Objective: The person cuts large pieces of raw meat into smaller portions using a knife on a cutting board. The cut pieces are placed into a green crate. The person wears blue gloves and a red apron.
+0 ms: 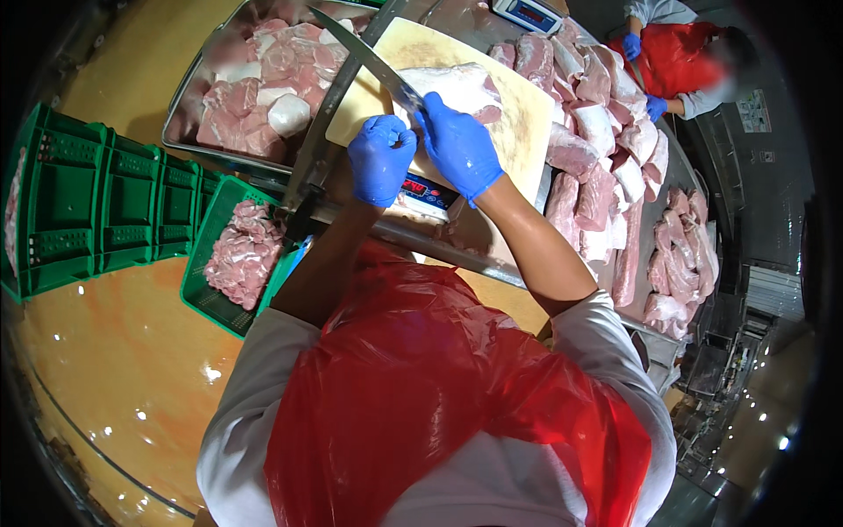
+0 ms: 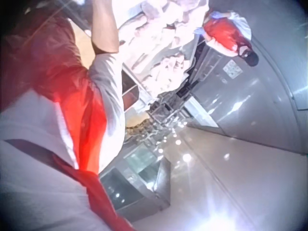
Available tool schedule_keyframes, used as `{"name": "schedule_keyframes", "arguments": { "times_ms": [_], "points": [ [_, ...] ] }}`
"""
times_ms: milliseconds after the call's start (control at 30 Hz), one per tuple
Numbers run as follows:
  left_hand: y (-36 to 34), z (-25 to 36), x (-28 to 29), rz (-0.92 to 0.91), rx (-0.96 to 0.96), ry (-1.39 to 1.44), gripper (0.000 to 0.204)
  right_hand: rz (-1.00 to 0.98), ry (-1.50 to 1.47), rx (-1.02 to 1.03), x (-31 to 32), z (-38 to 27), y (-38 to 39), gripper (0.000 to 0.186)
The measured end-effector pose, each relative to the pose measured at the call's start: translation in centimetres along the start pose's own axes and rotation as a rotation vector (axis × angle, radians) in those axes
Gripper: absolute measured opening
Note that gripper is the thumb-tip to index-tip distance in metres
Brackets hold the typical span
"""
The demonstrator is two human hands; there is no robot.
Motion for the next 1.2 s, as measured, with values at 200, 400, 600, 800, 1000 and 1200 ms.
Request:
{"name": "schedule_keyframes", "arguments": {
  "times_ms": [200, 400, 600, 800, 1000, 1200],
  "points": [
    [1.6, -1.1, 0.3, -0.079, 0.043, -0.005, 0.014, -0.288, 0.187, -0.019, 2.5, 2.3, 5.0, 0.019],
    [2.9, -1.4, 1.4, -0.046, 0.035, 0.051, 0.015, -0.58, 0.523, -0.222, 13.5, 10.0, 15.6, 0.016],
    [1.8, 0.1, 2.7, -0.057, -0.072, -0.161, 0.025, -0.266, 0.32, -0.228, 11.8, 5.8, 13.6, 0.014],
    [1.4, -2.0, 0.4, -0.28, -0.283, -0.384, 0.02, -0.144, 0.049, -0.017, 3.2, 0.6, 4.7, 0.016],
    [2.1, -2.6, 1.2, -0.222, -0.265, -0.288, 0.013, -0.382, 0.204, -0.167, 6.5, 4.3, 7.9, 0.027],
    [3.7, -6.6, 9.8, 0.046, -0.006, -0.183, 0.012, -0.381, 0.367, -0.253, 15.3, 10.4, 16.9, 0.018]
  ]
}}
Point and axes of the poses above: each hand's wrist, its own y-axis away from the middle knuckle, its own x-axis out of the back of the hand, z = x × y, the point moved 4 cm from there along -y, towards the middle knuckle, and after that the axes turned 14 degrees about -y, right-handed, at the moved point
